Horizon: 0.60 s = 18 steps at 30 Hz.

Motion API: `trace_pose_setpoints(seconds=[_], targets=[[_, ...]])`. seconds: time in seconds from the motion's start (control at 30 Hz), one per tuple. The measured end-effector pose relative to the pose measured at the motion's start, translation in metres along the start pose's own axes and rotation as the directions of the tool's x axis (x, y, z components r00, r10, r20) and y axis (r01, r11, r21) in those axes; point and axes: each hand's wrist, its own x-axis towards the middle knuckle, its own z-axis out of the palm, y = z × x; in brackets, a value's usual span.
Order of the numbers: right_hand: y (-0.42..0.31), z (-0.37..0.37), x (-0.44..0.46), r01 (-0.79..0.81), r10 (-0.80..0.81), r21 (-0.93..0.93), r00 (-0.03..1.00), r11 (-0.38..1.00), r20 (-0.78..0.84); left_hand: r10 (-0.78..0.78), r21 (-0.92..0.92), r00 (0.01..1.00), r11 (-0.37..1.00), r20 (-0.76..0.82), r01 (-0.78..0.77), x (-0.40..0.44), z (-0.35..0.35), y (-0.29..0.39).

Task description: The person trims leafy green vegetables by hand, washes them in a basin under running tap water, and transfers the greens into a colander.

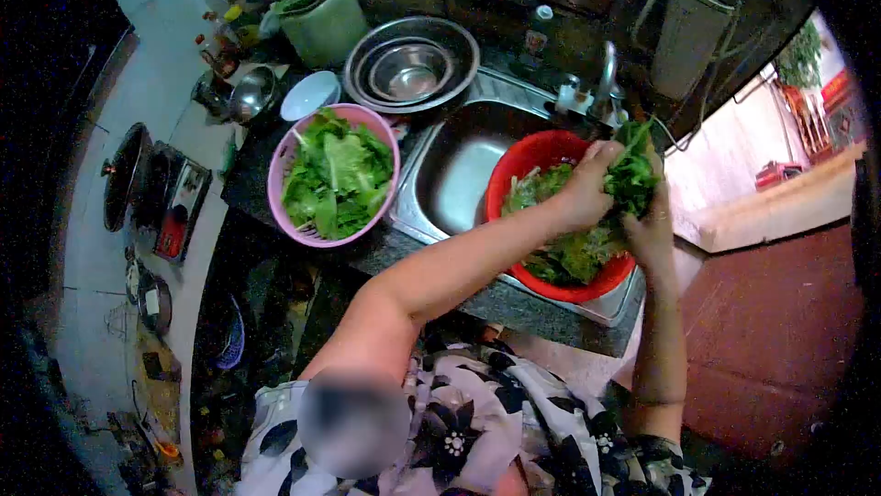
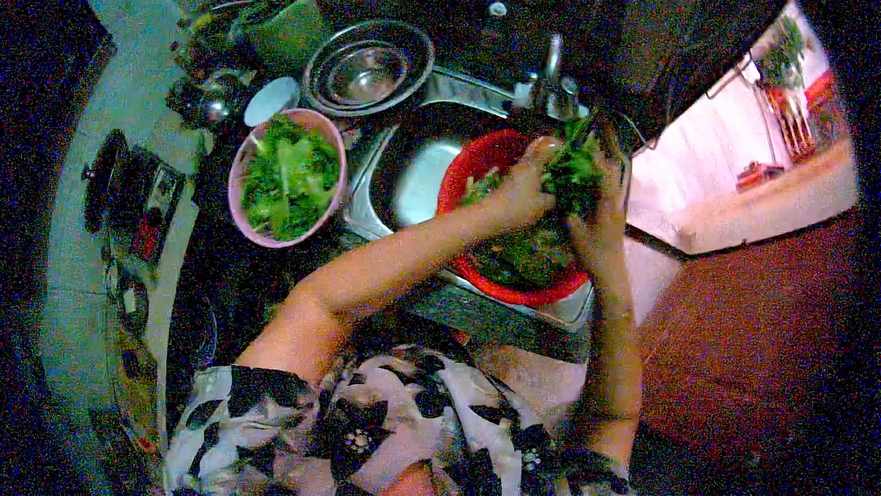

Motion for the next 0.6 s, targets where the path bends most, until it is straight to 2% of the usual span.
trace_pose_setpoints(seconds=[0.03,0.07,0.1,0.17,0.23,0.27,0.3,0.33,0.37,0.4,0.43,0.47,0.5,0.53,0.57,0.6], targets=[[-0.013,-0.002,0.008,0.045,-0.045,0.0,0.999,0.999,-0.01,0.091,0.051,0.996,0.995,-0.021,-0.09,0.007,-0.008,0.006],[-0.033,-0.004,0.017,0.063,-0.063,-0.009,0.998,0.998,-0.013,0.127,0.018,0.99,0.992,-0.056,-0.126,0.01,-0.02,0.011],[-0.04,-0.002,0.026,0.145,-0.144,0.103,0.989,0.984,-0.01,0.163,-0.015,0.982,0.986,-0.09,-0.165,0.013,-0.036,0.025],[-0.096,0.005,0.052,0.232,-0.233,-0.023,0.972,0.972,-0.026,0.323,0.163,0.927,0.942,-0.192,-0.295,0.013,-0.079,0.058],[-0.139,0.026,0.07,0.285,-0.292,0.233,0.956,0.93,-0.003,0.338,0.215,0.911,0.932,-0.235,-0.291,0.006,-0.129,0.086],[-0.162,0.04,0.078,0.292,-0.305,0.262,0.952,0.92,0.007,0.318,0.223,0.913,0.938,-0.254,-0.265,0.0,-0.158,0.098],[-0.182,0.056,0.085,0.296,-0.314,0.291,0.949,0.91,0.017,0.281,0.219,0.922,0.949,-0.266,-0.226,-0.009,-0.185,0.108],[-0.19,0.075,0.095,0.381,-0.399,0.294,0.917,0.877,0.004,0.217,0.207,0.938,0.965,-0.271,-0.163,-0.02,-0.212,0.114],[-0.206,0.092,0.096,0.339,-0.376,0.322,0.925,0.884,0.058,0.151,0.191,0.951,0.977,-0.271,-0.1,-0.033,-0.236,0.116],[-0.214,0.118,0.099,0.254,-0.336,0.467,0.937,0.847,0.099,0.083,0.18,0.958,0.983,-0.274,-0.033,-0.047,-0.259,0.116],[-0.214,0.147,0.099,0.164,-0.297,0.554,0.942,0.816,0.159,0.092,0.195,0.963,0.98,-0.254,-0.042,-0.062,-0.282,0.106],[-0.207,0.18,0.094,0.275,-0.355,0.454,0.93,0.848,0.098,0.044,0.299,0.97,0.954,-0.24,0.031,-0.082,-0.299,0.108],[-0.201,0.212,0.09,0.11,-0.276,0.514,0.925,0.851,0.26,-0.126,0.138,0.97,0.978,-0.209,0.157,-0.099,-0.32,0.077],[-0.195,0.24,0.081,-0.036,-0.284,0.645,0.878,0.763,0.384,-0.238,0.147,0.966,0.957,-0.103,0.251,-0.116,-0.341,0.055],[-0.168,0.276,0.074,0.108,-0.333,0.478,0.846,0.872,0.417,-0.332,0.394,0.942,0.861,-0.041,0.321,-0.133,-0.362,0.022],[-0.168,0.277,0.066,0.291,-0.378,0.242,0.748,0.926,0.546,-0.423,0.625,0.906,0.713,0.022,0.318,-0.149,-0.383,-0.011]])
